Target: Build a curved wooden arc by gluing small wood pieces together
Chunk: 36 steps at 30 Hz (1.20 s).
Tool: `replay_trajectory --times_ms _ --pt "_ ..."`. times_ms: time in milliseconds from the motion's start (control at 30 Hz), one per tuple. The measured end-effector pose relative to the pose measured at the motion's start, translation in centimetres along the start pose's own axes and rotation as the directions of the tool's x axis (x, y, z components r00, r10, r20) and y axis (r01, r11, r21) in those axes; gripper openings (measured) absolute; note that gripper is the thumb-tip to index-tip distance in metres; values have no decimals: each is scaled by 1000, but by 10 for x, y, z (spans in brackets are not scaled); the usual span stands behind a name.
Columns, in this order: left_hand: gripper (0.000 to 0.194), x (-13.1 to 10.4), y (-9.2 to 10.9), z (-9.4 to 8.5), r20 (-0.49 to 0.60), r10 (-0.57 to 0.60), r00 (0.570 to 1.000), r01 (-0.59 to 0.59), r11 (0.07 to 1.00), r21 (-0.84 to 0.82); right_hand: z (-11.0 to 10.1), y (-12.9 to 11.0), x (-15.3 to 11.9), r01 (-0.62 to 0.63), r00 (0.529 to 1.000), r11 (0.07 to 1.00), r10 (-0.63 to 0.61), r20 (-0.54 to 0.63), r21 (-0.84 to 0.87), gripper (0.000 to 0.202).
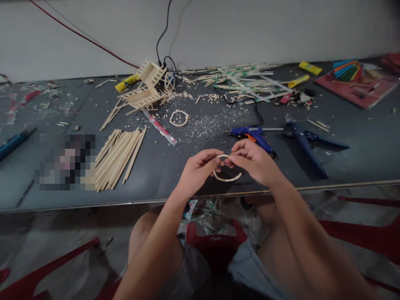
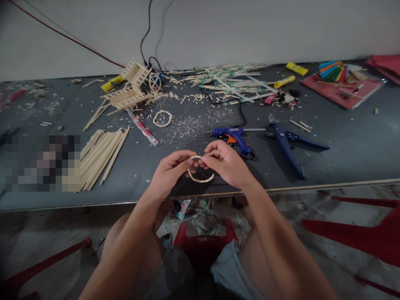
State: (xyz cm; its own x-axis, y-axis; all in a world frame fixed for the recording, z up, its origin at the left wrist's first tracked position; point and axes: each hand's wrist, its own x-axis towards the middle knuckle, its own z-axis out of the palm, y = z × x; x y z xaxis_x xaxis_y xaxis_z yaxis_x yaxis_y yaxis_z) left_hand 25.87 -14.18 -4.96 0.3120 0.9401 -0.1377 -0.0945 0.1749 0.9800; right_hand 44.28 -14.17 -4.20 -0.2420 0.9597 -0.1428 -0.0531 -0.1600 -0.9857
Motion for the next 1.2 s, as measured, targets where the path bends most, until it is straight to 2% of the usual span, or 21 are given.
replay_trajectory --times_ms 800,933,1067,1133,1200 --pt "19 -1 0 2 -27 27 999 -25 999 48 2 -1 -1 -7 999 999 5 -48 -33 19" --pt "19 1 -1 0 -20 25 999 -26 999 -18 1 -1 0 8 999 998 -11 -50 -67 19" --pt "19 2 1 -3 -27 31 999 -35 986 -166 -7 0 -1 122 981 978 -145 -132 -169 20" --pt "18 3 2 -4 -43 24 999 -34 971 -238 -12 0 -3 155 979 965 -179 -98 -214 27" --pt "17 4 4 -6 -59 25 998 -42 952 -302 -14 1 -7 186 982 958 -189 8 -218 33"
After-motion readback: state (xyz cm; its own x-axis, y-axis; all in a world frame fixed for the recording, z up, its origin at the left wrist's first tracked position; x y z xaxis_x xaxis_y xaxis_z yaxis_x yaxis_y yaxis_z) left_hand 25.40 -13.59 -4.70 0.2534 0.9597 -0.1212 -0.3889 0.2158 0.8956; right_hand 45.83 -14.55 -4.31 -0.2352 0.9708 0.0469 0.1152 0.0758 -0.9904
